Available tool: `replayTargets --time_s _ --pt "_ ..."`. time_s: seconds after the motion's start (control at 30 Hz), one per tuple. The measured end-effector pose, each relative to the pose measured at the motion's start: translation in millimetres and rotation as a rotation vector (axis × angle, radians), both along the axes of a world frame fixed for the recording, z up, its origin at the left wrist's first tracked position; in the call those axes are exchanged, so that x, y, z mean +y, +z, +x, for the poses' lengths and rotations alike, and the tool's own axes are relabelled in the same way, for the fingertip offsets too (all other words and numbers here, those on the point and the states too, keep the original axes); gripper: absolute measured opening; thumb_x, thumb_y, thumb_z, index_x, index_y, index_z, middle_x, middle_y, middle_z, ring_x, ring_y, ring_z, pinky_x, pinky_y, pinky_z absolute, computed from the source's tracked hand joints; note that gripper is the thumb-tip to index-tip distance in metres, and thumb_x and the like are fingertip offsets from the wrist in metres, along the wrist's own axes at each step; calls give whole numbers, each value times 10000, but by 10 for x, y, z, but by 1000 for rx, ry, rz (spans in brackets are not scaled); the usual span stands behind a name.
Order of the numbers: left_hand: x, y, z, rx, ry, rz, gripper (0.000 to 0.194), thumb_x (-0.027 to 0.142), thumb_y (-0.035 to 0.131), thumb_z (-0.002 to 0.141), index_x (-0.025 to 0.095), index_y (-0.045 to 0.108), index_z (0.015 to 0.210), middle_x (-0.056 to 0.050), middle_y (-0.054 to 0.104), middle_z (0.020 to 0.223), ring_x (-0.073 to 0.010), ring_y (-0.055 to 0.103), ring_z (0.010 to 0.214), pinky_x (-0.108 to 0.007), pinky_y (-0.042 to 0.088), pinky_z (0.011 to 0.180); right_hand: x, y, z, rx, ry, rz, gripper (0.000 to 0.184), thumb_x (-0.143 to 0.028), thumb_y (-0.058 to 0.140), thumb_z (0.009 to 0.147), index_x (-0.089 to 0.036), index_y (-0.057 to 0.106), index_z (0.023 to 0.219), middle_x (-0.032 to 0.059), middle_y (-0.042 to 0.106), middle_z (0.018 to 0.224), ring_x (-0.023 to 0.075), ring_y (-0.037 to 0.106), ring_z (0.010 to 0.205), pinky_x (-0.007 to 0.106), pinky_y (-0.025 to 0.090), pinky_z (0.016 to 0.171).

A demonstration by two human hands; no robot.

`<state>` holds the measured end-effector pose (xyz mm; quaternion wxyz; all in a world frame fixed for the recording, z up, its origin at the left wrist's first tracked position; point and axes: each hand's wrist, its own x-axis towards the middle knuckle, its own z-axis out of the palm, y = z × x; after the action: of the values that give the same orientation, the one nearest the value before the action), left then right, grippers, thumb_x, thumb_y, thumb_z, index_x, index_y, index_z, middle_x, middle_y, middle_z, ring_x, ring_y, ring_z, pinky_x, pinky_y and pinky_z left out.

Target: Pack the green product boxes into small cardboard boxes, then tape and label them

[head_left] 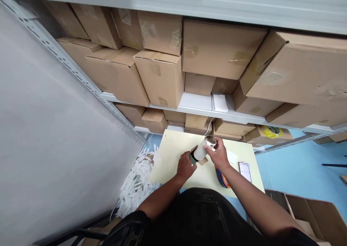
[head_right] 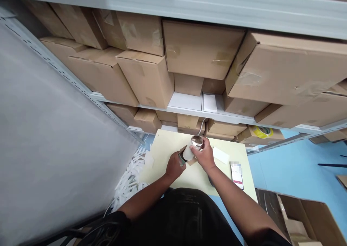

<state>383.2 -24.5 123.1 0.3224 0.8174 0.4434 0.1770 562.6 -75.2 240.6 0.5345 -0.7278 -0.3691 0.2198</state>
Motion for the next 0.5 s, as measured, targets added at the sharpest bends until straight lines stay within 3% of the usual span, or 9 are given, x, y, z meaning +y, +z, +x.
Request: replayTargets --time_s 0.23,0.4,0.5 --pt "-36 24 -46 -7 -32 -39 679 248 779 711 186 513 1333 -153 606 1232 -368 579 1207 -511 469 1042 -42 -70 -214 -125 12 -99 604 -516 808 725 -240 535 1187 67 716 1045 255 696 883 429 575 836" --pt "-73 42 -67 -40 -51 -141 790 363 807 749 192 437 1425 -166 572 1322 -358 616 1196 -502 515 1007 -125 -321 -312 -215 73 -231 662 -488 791 697 -232 543 1255 81 730 1095 290 716 952 466 573 881" --pt "-11 105 -80 -147 -87 -126 881 346 811 750 211 370 1499 -170 523 1432 -349 576 1294 -507 493 1076 -183 -468 -308 -257 133 -256 705 -456 769 717 -226 533 1339 97 731 1152 307 708 1032 487 558 939"
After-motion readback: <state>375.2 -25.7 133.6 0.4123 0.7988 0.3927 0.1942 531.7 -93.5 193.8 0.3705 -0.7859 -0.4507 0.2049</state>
